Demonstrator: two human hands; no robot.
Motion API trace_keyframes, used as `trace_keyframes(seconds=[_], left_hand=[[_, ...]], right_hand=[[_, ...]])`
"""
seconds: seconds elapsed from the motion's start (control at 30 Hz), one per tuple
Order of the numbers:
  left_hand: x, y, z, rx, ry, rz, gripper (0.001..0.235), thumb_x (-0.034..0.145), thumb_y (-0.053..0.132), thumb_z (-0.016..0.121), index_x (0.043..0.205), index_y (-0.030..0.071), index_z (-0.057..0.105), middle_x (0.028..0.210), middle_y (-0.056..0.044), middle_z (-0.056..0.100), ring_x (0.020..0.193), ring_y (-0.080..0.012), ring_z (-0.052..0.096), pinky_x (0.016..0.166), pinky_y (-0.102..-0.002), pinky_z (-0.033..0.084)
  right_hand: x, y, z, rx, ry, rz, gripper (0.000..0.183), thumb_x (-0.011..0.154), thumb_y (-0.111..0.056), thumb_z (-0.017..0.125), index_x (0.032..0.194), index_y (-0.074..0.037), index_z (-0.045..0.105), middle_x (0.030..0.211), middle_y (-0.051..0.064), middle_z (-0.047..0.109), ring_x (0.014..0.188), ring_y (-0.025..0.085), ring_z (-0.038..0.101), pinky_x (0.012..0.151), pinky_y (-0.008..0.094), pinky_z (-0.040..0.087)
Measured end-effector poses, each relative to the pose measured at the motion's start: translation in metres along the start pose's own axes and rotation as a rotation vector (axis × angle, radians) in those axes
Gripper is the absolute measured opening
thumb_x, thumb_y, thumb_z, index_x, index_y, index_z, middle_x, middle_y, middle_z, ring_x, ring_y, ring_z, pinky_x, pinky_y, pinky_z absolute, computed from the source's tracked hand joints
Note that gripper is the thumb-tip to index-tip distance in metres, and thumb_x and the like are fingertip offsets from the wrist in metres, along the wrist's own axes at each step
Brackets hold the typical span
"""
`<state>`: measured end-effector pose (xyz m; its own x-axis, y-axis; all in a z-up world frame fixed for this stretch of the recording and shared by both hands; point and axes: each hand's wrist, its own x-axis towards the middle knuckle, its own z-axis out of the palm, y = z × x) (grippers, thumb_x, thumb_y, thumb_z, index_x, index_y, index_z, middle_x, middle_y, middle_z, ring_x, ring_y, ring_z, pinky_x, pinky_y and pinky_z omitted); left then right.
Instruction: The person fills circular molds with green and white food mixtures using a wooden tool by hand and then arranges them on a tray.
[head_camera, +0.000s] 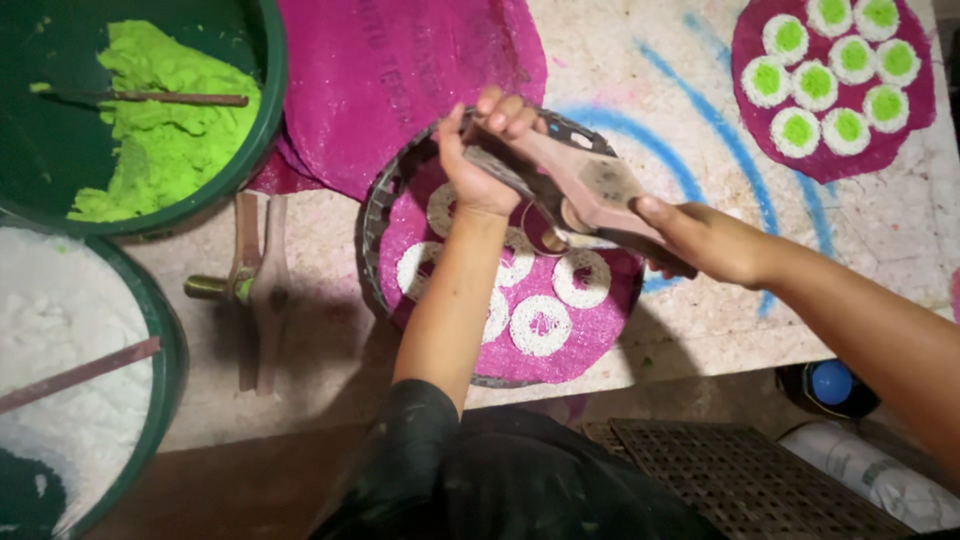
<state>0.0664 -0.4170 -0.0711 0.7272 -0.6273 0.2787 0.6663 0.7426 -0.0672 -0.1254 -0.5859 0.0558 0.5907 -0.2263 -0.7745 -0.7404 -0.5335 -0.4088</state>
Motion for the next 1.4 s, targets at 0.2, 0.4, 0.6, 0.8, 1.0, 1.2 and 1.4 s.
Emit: trace_keyframes(seconds=[0.2, 0.4, 0.6, 0.8, 1.0, 1.2, 1.4], left_hand=[[-0.005, 0.015, -0.017, -0.051, -0.017, 0.01, 0.024, 0.099, 0.04, 0.046, 0.09, 0.017, 0.05, 0.082, 0.003, 0.05, 0.083, -0.014, 0.052, 0.094, -0.037, 0.049], [-0.012, -0.011, -0.033, -0.089, 0.089, 0.008, 0.024, 0.099, 0.039, 0.044, 0.087, 0.019, 0.048, 0.079, 0.004, 0.044, 0.08, -0.0139, 0.048, 0.091, -0.037, 0.048], [0.018, -0.011, -0.039, 0.025, 0.016, 0.025, 0.025, 0.096, 0.042, 0.044, 0.086, 0.02, 0.046, 0.075, 0.006, 0.042, 0.075, -0.0138, 0.046, 0.083, -0.037, 0.047], [0.02, 0.022, -0.03, 0.12, 0.028, 0.006, 0.023, 0.095, 0.04, 0.044, 0.084, 0.02, 0.045, 0.071, 0.007, 0.04, 0.071, -0.0132, 0.043, 0.079, -0.036, 0.043], [-0.003, 0.016, -0.032, 0.114, 0.14, 0.003, 0.023, 0.092, 0.04, 0.045, 0.082, 0.02, 0.045, 0.069, 0.006, 0.04, 0.07, -0.0137, 0.043, 0.074, -0.034, 0.042], [0.003, -0.029, -0.048, 0.006, 0.166, -0.03, 0.026, 0.094, 0.038, 0.042, 0.088, 0.015, 0.051, 0.079, 0.0, 0.051, 0.08, -0.0188, 0.052, 0.085, -0.038, 0.046], [0.0, -0.015, -0.036, 1.221, 0.211, -0.305, 0.059, 0.094, 0.055, 0.052, 0.12, 0.003, 0.06, 0.117, -0.017, 0.068, 0.109, -0.0302, 0.064, 0.099, -0.042, 0.051]], right_hand=[[0.002, -0.022, 0.014, 0.001, 0.027, -0.029, 0.091, 0.091, -0.075, 0.029, 0.097, 0.004, 0.074, 0.077, 0.017, 0.072, 0.073, 0.027, 0.071, 0.071, 0.043, 0.058], [-0.005, -0.019, 0.005, -0.071, 0.08, 0.021, 0.087, 0.091, -0.074, 0.031, 0.099, 0.001, 0.073, 0.077, 0.018, 0.071, 0.072, 0.027, 0.072, 0.07, 0.043, 0.058], [0.0, -0.017, 0.005, -0.12, 0.267, -0.083, 0.077, 0.094, -0.07, 0.036, 0.099, -0.001, 0.071, 0.076, 0.017, 0.07, 0.071, 0.027, 0.068, 0.07, 0.043, 0.053], [0.018, -0.022, 0.026, -0.071, 0.277, -0.222, 0.074, 0.098, -0.065, 0.036, 0.092, 0.0, 0.07, 0.068, 0.015, 0.067, 0.067, 0.024, 0.068, 0.068, 0.042, 0.053], [0.017, -0.011, 0.032, 0.027, 0.143, -0.111, 0.077, 0.099, -0.065, 0.034, 0.09, 0.0, 0.072, 0.067, 0.014, 0.067, 0.062, 0.026, 0.067, 0.062, 0.041, 0.055], [0.008, 0.013, -0.002, -0.148, 0.243, 0.015, 0.069, 0.098, -0.067, 0.034, 0.104, -0.008, 0.069, 0.071, 0.01, 0.067, 0.07, 0.021, 0.066, 0.064, 0.038, 0.053], [-0.012, 0.061, -0.009, 0.134, 0.437, -0.336, 0.075, 0.105, -0.066, 0.039, 0.09, 0.003, 0.064, 0.071, 0.009, 0.058, 0.068, 0.018, 0.056, 0.064, 0.034, 0.047]])
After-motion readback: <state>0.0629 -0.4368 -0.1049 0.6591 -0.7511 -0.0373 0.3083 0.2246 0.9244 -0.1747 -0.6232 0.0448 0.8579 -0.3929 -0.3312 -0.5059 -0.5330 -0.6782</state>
